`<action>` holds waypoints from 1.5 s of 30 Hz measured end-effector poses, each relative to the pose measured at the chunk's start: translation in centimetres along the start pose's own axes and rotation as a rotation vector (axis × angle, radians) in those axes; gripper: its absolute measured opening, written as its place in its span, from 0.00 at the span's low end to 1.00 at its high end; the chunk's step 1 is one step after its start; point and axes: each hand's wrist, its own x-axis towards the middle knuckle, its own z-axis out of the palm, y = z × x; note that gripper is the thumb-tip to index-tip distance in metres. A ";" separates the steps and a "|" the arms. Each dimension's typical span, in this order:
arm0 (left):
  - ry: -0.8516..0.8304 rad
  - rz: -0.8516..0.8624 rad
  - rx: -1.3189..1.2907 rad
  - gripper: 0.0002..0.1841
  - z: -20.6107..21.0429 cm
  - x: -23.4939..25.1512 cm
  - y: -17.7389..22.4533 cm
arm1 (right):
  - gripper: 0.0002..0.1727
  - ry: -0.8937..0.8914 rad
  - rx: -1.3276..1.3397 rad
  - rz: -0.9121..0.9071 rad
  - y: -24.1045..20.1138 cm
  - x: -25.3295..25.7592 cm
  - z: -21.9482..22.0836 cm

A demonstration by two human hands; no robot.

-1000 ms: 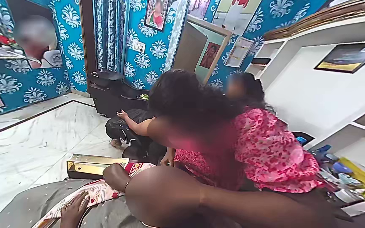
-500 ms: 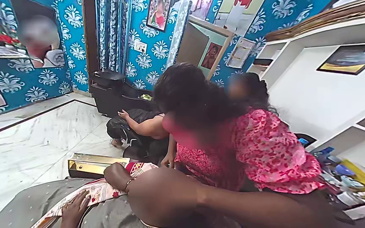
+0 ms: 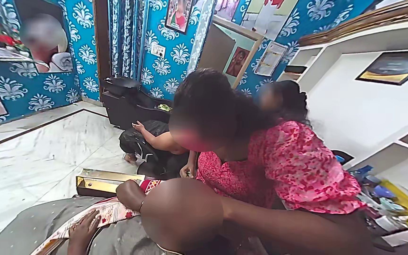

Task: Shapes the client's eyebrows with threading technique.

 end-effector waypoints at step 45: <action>-0.049 -0.036 -0.044 0.27 -1.2 -0.1 1.5 | 0.12 -0.341 0.069 0.271 0.0 0.7 -0.1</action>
